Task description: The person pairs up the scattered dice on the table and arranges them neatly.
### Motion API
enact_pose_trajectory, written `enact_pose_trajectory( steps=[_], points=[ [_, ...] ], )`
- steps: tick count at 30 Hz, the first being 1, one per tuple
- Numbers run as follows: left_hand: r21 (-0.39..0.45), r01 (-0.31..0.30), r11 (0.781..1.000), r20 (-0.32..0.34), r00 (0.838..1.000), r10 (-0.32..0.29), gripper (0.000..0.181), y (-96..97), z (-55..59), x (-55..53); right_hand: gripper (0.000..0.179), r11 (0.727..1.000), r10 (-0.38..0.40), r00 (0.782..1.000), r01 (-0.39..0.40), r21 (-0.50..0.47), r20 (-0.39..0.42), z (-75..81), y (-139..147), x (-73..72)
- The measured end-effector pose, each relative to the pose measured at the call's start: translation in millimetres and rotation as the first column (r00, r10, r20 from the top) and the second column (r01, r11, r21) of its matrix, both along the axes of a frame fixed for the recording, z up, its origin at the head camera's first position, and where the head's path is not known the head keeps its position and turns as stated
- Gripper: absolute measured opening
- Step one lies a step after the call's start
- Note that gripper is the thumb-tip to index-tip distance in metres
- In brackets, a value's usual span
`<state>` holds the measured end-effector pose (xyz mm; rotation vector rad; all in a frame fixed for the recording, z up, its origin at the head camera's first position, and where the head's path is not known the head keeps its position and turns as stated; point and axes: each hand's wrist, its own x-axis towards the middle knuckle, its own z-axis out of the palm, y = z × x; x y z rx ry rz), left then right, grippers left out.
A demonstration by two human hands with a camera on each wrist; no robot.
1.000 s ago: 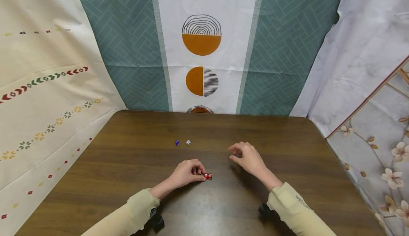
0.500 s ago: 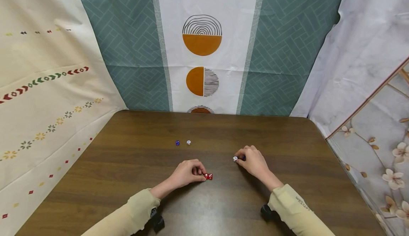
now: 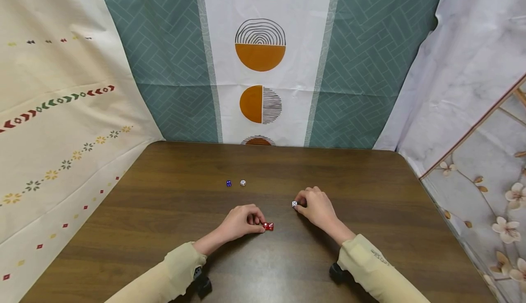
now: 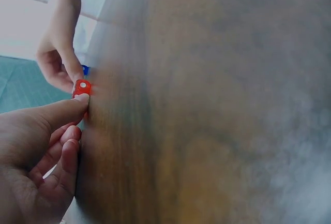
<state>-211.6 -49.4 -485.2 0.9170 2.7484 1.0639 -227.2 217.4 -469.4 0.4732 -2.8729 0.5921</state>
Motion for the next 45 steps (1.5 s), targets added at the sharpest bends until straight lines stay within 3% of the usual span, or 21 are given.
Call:
enact_pose_trajectory(
  steps=[15,35,45],
  points=[
    [0.004,0.002,1.0,0.015,1.0,-0.002,0.015,1.3,0.3,-0.1,0.011,0.996,0.045,0.988,-0.034,-0.081,0.146,1.4,-35.9,2.2],
    [0.013,0.007,1.0,0.029,1.0,-0.007,0.014,0.7,0.6,0.1,0.012,0.946,0.217,0.96,-0.161,-0.282,0.18,-12.3,-43.6,9.4],
    [0.011,0.009,1.0,0.032,0.999,-0.01,0.014,-0.2,0.2,-0.8,0.015,0.933,0.24,0.952,-0.172,-0.315,0.191,-14.5,-42.9,7.9]
  ],
)
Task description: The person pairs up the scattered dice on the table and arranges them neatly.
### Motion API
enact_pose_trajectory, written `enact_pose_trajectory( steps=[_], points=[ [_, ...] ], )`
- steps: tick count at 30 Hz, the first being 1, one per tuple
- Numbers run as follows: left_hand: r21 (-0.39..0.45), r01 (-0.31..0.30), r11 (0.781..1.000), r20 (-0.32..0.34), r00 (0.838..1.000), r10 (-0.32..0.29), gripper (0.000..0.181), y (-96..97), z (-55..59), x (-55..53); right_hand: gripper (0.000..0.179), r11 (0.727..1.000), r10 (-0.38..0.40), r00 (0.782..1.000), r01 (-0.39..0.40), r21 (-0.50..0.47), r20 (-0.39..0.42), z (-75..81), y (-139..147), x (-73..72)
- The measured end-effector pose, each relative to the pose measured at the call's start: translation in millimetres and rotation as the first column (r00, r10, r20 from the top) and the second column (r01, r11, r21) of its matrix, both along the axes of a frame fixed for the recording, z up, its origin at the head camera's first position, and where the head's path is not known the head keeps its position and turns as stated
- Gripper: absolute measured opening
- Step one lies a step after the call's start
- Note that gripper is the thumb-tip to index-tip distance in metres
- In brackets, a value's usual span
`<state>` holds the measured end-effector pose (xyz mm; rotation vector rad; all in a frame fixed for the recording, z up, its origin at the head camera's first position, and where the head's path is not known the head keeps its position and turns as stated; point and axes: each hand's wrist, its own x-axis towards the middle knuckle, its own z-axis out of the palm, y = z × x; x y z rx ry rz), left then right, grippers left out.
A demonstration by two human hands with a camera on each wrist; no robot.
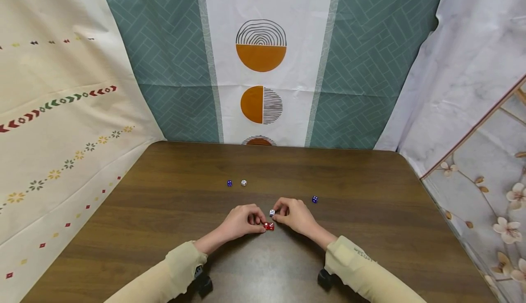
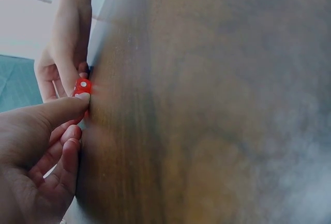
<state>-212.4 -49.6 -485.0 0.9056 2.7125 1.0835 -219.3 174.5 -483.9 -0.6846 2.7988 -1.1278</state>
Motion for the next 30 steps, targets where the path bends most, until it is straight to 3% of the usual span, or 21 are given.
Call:
enact_pose_trajectory(
  steps=[14,18,22,24,27,30],
  points=[
    [-0.003,-0.001,1.0,0.011,1.0,0.001,0.014,0.3,0.0,-0.7,0.014,1.0,0.007,1.0,-0.007,-0.012,-0.001,-3.0,1.4,-0.5],
    [0.011,0.064,0.998,0.064,0.996,-0.064,0.016,-2.4,5.1,-5.5,0.014,1.0,0.012,1.0,-0.012,-0.009,0.006,-3.7,1.7,-1.1],
    [0.006,0.159,0.987,0.155,0.975,-0.158,0.017,-9.6,15.6,-16.0,0.014,1.0,0.019,0.999,-0.019,-0.009,0.027,-4.6,1.9,-1.5],
    [-0.012,0.173,0.985,0.171,0.971,-0.168,0.016,-14.7,20.7,-24.2,0.015,1.0,0.018,0.999,-0.018,-0.009,0.032,-4.6,1.6,-1.7],
    [-0.017,0.116,0.993,0.16,0.981,-0.112,0.014,-23.8,28.4,-40.1,0.015,1.0,0.016,1.0,-0.016,-0.005,0.026,-4.8,1.4,-3.1],
    [-0.006,-0.015,1.0,0.092,0.996,0.015,0.014,-33.1,33.1,-57.7,0.015,1.0,0.014,1.0,-0.014,-0.004,0.019,-4.4,1.3,-4.2]
  ],
)
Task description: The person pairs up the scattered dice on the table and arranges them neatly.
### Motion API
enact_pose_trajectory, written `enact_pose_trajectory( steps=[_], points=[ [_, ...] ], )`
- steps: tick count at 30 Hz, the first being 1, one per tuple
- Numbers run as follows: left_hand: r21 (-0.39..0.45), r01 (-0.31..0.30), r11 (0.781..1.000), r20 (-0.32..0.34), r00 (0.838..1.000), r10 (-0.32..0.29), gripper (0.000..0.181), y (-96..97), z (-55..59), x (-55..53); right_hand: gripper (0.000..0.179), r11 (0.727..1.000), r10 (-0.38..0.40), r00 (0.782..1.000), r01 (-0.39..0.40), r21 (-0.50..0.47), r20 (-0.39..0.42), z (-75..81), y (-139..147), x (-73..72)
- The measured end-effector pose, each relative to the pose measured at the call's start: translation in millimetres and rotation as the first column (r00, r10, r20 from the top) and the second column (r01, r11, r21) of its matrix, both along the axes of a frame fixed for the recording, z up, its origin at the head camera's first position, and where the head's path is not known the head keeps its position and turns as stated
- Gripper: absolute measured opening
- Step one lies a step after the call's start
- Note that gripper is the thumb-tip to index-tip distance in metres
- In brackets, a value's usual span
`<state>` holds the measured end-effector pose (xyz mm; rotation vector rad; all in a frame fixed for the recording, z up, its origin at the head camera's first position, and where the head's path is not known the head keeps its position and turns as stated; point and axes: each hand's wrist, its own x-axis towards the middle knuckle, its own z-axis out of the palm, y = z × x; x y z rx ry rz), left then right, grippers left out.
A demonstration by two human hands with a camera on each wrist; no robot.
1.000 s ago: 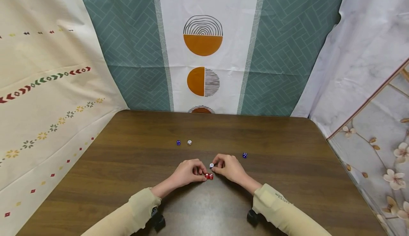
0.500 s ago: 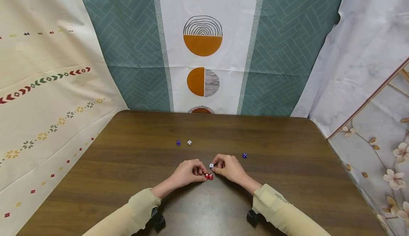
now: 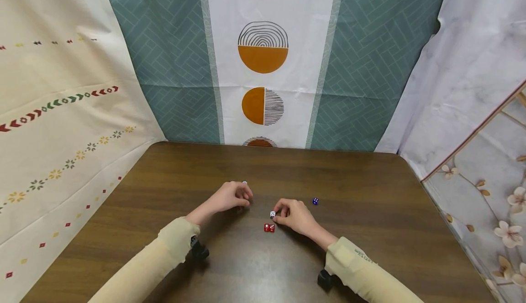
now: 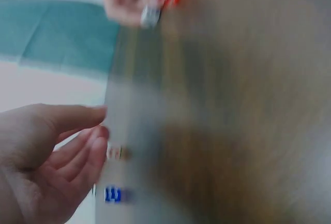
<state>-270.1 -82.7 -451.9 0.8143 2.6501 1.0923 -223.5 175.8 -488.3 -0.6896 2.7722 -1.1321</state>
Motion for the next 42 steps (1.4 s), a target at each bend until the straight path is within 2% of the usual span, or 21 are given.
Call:
enact_pose_trajectory(
  steps=[2,5,9,15,21,25,30,42],
  points=[
    [0.017,-0.091,0.996,-0.036,0.995,0.092,0.014,-5.1,0.9,-10.5,0.015,1.0,-0.002,1.0,0.002,-0.003,0.008,0.8,-0.3,0.8],
    [0.055,-0.198,0.979,-0.05,0.978,0.201,0.016,-10.0,0.0,-22.0,0.015,1.0,-0.003,1.0,0.003,-0.008,0.019,1.4,-0.4,1.9],
    [0.052,-0.258,0.965,-0.055,0.964,0.261,0.019,-12.1,-5.9,-31.6,0.015,1.0,-0.003,1.0,0.003,-0.009,0.022,0.9,-0.3,2.1],
    [-0.056,-0.23,0.972,-0.101,0.969,0.224,0.02,-9.8,-17.0,-40.9,0.015,1.0,-0.005,1.0,0.005,-0.008,0.026,-0.2,-0.1,1.4],
    [-0.108,-0.214,0.971,-0.124,0.972,0.201,0.015,-6.6,-18.1,-42.7,0.015,1.0,-0.017,0.999,0.017,-0.005,0.033,-0.2,-1.0,1.2],
    [-0.108,-0.21,0.972,-0.125,0.972,0.196,0.006,-6.3,-18.7,-39.1,0.015,1.0,-0.025,0.999,0.025,0.0,0.028,-0.9,-1.4,1.5],
    [-0.088,-0.201,0.976,-0.112,0.975,0.19,0.005,-3.5,-21.1,-33.5,0.015,1.0,-0.017,1.0,0.017,-0.008,0.016,-2.5,-0.9,0.8],
    [-0.018,-0.098,0.995,-0.057,0.994,0.097,0.007,4.6,-24.8,-11.8,0.015,0.999,-0.032,0.999,0.032,-0.003,0.016,-0.8,-1.9,0.6]
  ],
)
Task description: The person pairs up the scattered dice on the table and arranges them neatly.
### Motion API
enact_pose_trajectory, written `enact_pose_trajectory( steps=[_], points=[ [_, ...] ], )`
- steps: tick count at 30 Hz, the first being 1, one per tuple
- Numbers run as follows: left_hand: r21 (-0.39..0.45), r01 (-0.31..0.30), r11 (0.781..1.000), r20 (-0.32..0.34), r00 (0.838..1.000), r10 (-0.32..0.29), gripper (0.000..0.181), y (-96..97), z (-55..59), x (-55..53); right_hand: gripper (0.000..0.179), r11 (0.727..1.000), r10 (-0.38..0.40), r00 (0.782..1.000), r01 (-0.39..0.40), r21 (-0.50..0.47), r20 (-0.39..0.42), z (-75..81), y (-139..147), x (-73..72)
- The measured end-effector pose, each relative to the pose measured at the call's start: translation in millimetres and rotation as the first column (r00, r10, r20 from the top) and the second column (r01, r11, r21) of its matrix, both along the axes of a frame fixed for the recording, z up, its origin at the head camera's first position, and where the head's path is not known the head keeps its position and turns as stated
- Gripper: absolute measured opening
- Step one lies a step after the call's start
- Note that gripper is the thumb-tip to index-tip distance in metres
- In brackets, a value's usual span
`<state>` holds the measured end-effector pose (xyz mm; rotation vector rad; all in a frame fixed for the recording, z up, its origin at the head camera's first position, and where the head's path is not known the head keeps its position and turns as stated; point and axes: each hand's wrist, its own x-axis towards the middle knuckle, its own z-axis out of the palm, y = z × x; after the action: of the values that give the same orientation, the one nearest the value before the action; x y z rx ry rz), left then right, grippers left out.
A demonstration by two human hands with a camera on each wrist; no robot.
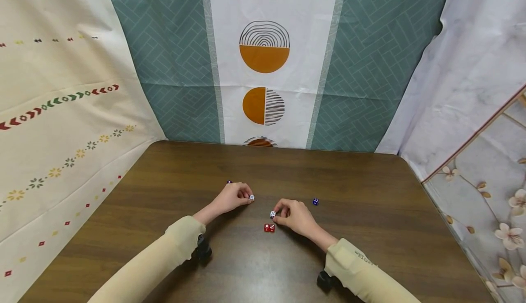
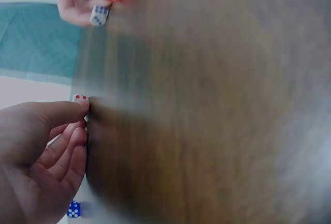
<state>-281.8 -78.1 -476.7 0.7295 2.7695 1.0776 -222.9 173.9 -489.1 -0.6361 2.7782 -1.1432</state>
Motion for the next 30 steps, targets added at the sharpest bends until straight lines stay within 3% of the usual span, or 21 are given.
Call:
enact_pose_trajectory(
  steps=[7,18,30],
  points=[
    [0.007,0.031,0.999,0.006,0.999,-0.031,0.007,6.3,-2.4,13.5,0.015,1.0,0.007,1.0,-0.007,-0.006,-0.001,-0.8,-0.1,0.1],
    [0.004,0.037,0.999,0.024,0.999,-0.037,0.009,16.5,-3.8,26.2,0.015,1.0,0.003,1.0,-0.003,-0.01,0.006,0.0,0.2,1.0],
    [-0.014,0.034,0.999,-0.003,0.999,-0.034,0.01,25.1,-7.5,32.9,0.015,1.0,0.006,1.0,-0.005,-0.009,0.012,1.0,0.5,1.1]
  ],
)
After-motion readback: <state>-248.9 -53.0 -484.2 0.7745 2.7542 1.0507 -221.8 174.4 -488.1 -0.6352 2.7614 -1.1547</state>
